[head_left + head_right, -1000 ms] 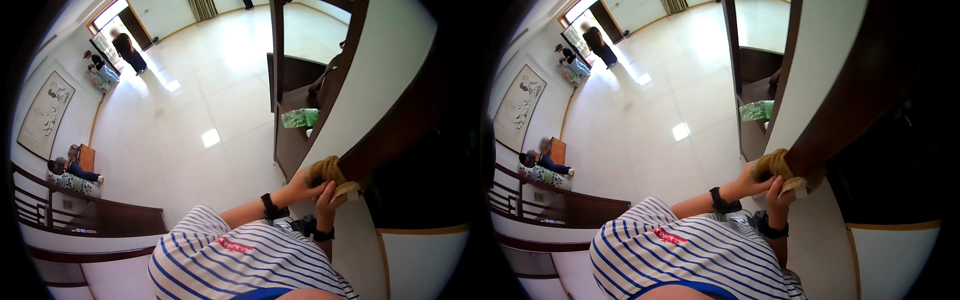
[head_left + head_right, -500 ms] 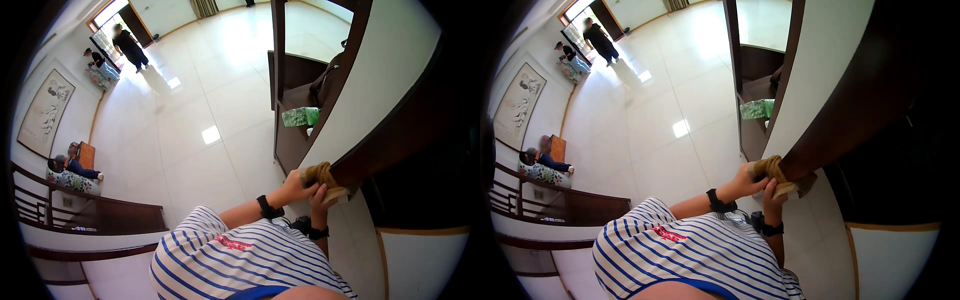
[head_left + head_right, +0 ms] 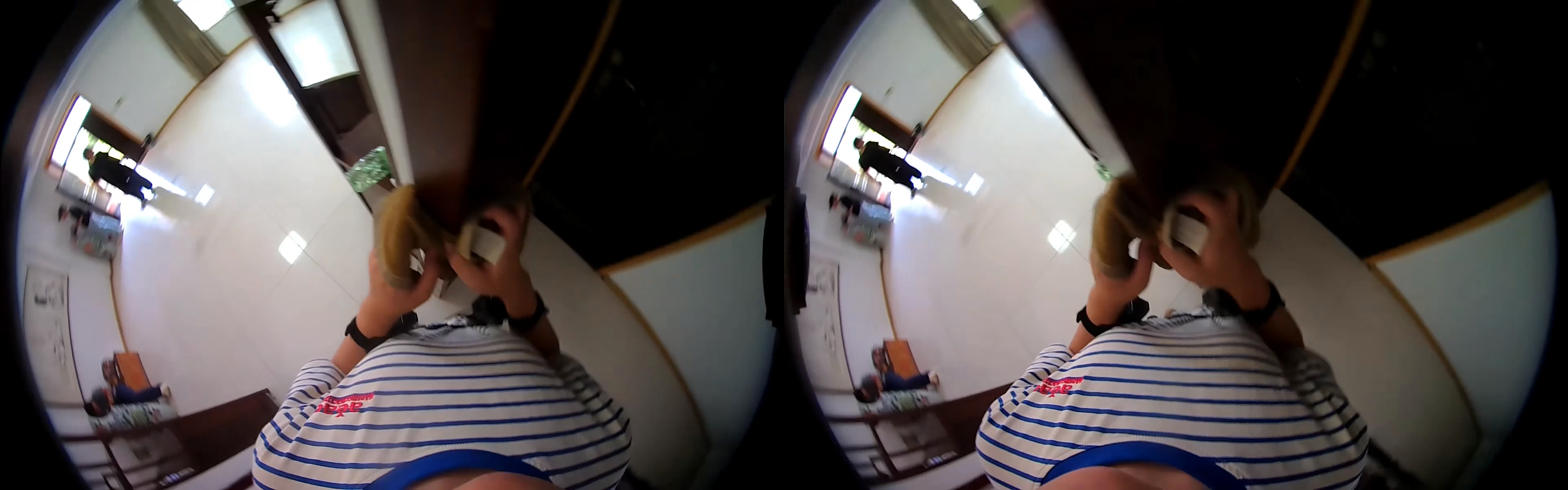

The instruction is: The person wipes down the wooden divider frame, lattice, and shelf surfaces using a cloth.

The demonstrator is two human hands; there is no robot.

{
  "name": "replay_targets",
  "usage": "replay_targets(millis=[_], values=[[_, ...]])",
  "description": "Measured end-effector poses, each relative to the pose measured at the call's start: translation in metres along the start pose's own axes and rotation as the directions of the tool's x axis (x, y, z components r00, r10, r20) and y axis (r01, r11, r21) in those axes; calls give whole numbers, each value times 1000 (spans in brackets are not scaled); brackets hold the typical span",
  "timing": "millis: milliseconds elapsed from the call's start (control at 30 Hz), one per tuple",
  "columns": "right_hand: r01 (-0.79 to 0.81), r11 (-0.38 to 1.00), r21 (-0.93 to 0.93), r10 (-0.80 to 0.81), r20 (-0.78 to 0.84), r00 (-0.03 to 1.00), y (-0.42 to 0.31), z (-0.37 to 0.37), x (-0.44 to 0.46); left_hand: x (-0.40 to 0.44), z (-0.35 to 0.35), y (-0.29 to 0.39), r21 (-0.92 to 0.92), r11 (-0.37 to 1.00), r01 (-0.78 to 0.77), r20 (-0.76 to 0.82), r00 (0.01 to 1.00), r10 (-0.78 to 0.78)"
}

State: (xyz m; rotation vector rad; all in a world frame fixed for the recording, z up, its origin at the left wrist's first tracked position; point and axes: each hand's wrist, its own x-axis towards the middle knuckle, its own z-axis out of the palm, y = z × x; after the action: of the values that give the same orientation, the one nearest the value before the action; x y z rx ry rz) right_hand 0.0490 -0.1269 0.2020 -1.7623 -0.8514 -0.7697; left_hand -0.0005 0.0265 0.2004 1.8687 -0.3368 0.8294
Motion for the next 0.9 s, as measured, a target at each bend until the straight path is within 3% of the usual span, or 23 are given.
replay_targets(millis=[33,67,100,167,200,333,400,533,800,833,900], values=[[-34,999,-30,34,-19,999,-8,-9,-2,-1,3,-7,-44,999,-19,9,1000,19],[-163,987,4,162,101,982,-12,-16,1,-8,4,-10,-151,975,165,50,986,-159],[-255,967,25,245,209,947,-5,-20,14,-7,15,-15,-183,979,93,-56,993,-105],[44,999,17,-46,167,985,18,-21,28,-12,34,-27,-201,980,8,-225,973,-54],[-27,997,72,13,186,983,20,-17,26,-18,40,-36,-172,985,12,-240,969,-54],[-126,967,220,94,151,984,27,-6,15,-54,42,-71,27,992,120,35,992,-121],[-55,980,193,50,31,998,32,0,8,-61,41,-77,93,990,107,142,983,-120],[-27,998,55,20,133,991,40,-3,8,-62,47,-82,159,985,71,185,978,-101],[-76,985,158,33,258,966,35,-7,9,-82,56,-102,260,966,-12,148,989,-27],[-71,986,152,31,254,967,35,-5,6,-83,58,-104,269,963,-27,140,990,-11],[85,996,8,-85,30,996,39,4,-8,-85,62,-108,291,955,-53,122,992,18]])
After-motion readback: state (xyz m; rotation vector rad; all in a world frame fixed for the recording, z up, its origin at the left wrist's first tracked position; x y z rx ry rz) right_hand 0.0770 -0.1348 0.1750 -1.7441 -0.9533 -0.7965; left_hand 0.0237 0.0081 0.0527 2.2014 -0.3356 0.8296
